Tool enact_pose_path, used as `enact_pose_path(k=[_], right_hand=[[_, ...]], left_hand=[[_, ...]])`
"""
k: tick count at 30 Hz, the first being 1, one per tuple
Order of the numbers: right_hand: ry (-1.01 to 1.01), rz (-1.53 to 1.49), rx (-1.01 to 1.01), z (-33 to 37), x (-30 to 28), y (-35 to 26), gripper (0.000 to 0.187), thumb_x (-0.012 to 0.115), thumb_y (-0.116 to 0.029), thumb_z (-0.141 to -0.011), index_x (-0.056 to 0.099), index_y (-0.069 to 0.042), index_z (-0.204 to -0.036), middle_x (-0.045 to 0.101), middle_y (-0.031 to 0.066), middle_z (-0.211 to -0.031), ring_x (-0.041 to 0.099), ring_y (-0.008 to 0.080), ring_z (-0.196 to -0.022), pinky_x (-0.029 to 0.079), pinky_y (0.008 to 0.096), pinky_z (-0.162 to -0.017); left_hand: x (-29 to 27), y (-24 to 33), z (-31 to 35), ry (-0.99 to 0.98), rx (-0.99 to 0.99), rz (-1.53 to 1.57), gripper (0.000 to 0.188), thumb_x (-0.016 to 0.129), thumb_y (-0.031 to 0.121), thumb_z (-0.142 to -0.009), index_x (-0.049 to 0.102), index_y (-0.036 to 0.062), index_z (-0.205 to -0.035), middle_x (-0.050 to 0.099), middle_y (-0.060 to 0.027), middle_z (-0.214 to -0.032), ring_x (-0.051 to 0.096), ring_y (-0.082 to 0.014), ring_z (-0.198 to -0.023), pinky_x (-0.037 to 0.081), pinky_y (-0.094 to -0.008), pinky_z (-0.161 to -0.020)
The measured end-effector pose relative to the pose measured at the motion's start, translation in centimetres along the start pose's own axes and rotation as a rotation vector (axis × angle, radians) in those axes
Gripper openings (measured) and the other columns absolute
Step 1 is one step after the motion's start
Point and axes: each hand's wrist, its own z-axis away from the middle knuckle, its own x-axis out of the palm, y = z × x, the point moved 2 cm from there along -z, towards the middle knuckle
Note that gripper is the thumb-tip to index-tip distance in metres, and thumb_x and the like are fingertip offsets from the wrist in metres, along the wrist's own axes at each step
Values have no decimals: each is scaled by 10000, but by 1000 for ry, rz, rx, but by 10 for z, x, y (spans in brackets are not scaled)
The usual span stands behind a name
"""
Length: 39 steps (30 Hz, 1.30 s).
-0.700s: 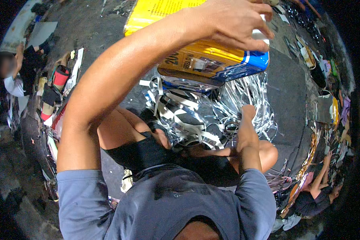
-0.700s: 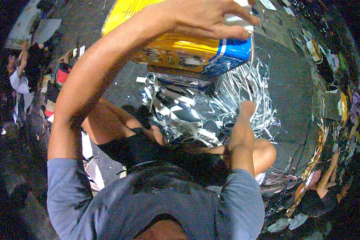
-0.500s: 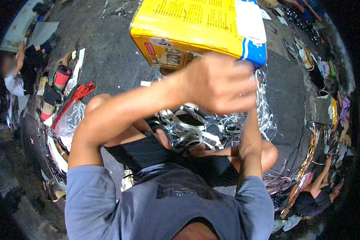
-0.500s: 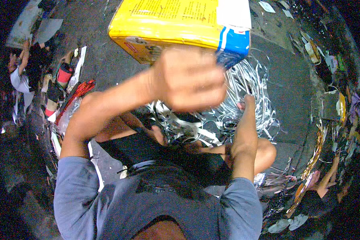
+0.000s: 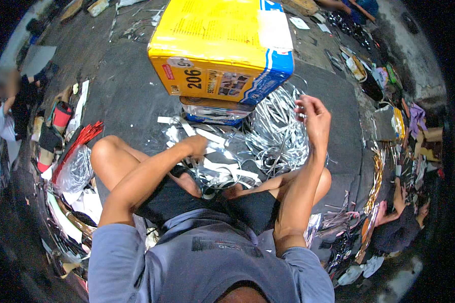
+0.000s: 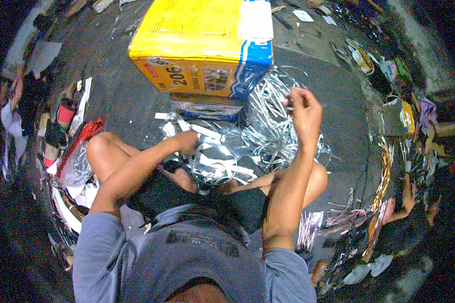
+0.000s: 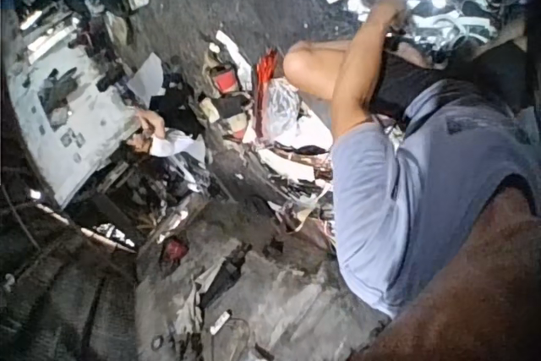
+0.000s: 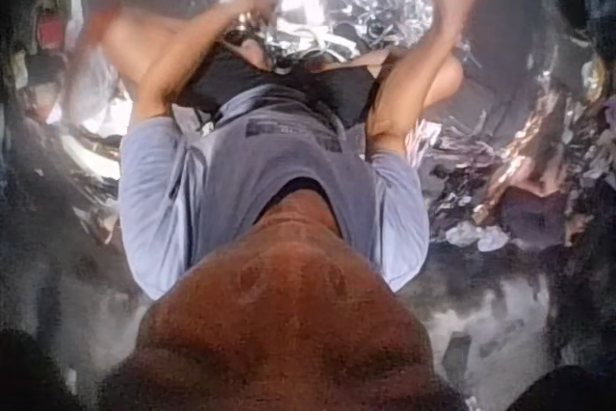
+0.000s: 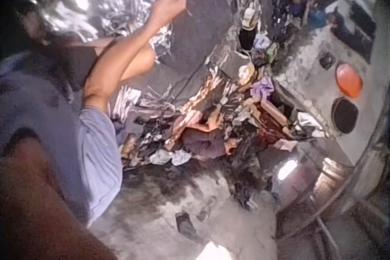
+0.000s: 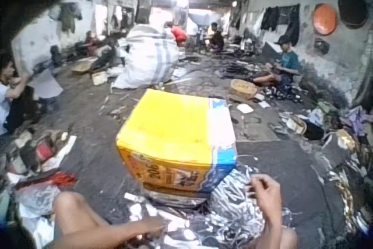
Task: The person sits on the floor and repeatedly strips white plastic film from a yellow and blue cardboard box. The removed strips are placed on the floor beside the box. The task continues throughout the clip.
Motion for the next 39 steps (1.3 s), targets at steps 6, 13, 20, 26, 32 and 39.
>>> enact_pose_path(k=[6, 13, 20, 26, 32, 39], right_hand=[[-953, 95, -208, 117, 48, -52, 688, 709, -31, -797, 482, -41, -1446, 569, 147, -1403, 504, 233, -1329, 376, 389, -1128], [-572, -115, -277, 156, 96, -35, 427, 687, -58, -871, 579, -11, -1281, 656, 94, -1064, 645, 167, -1014, 495, 297, -894], [-876, 750, -153, 144, 110, -2, 703, 862, -235, -742, 541, 3, -1320, 571, 249, -1271, 520, 411, -1255, 447, 456, -1035], [-596, -327, -391, 123, 122, -107, 632, 840, -267, -834, 543, -26, -1338, 659, 94, -1107, 660, 215, -1030, 530, 359, -929], [-720, -161, -9, 39, 100, -145, 224, 669, -284, -997, 677, -60, -998, 561, -59, -620, 446, 12, -476, 320, 180, -421], [-659, 271, -274, -47, 58, -181, 226, 683, -252, -952, 714, -29, -931, 698, 18, -735, 596, 63, -598, 469, 233, -523]], left_hand=[[-120, 127, 117, 71, 566, 971, 387, 674, -71, -772, 758, 56, -1128, 756, -79, -918, 666, -85, -833, 557, -273, -750], [-194, 147, 201, 980, 500, 595, 89, 767, 37, -816, 763, 20, -903, 717, -114, -784, 695, -160, -702, 541, -296, -641], [-281, 127, 306, 1679, 169, 82, 34, 740, 41, -795, 729, 47, -827, 582, -5, -766, 520, -104, -700, 399, -231, -627], [-265, 150, 234, 1022, 395, 324, 171, 697, 175, -831, 724, 8, -856, 686, -145, -746, 676, -280, -661, 530, -382, -658], [-345, 23, 262, 1516, 310, 563, 233, 714, 209, -879, 734, -17, -824, 691, -25, -730, 595, -94, -629, 469, -259, -586], [-363, -159, 281, 1567, -215, 686, 172, 769, 198, -817, 736, 30, -811, 616, 19, -670, 492, -64, -538, 332, -245, -485]])
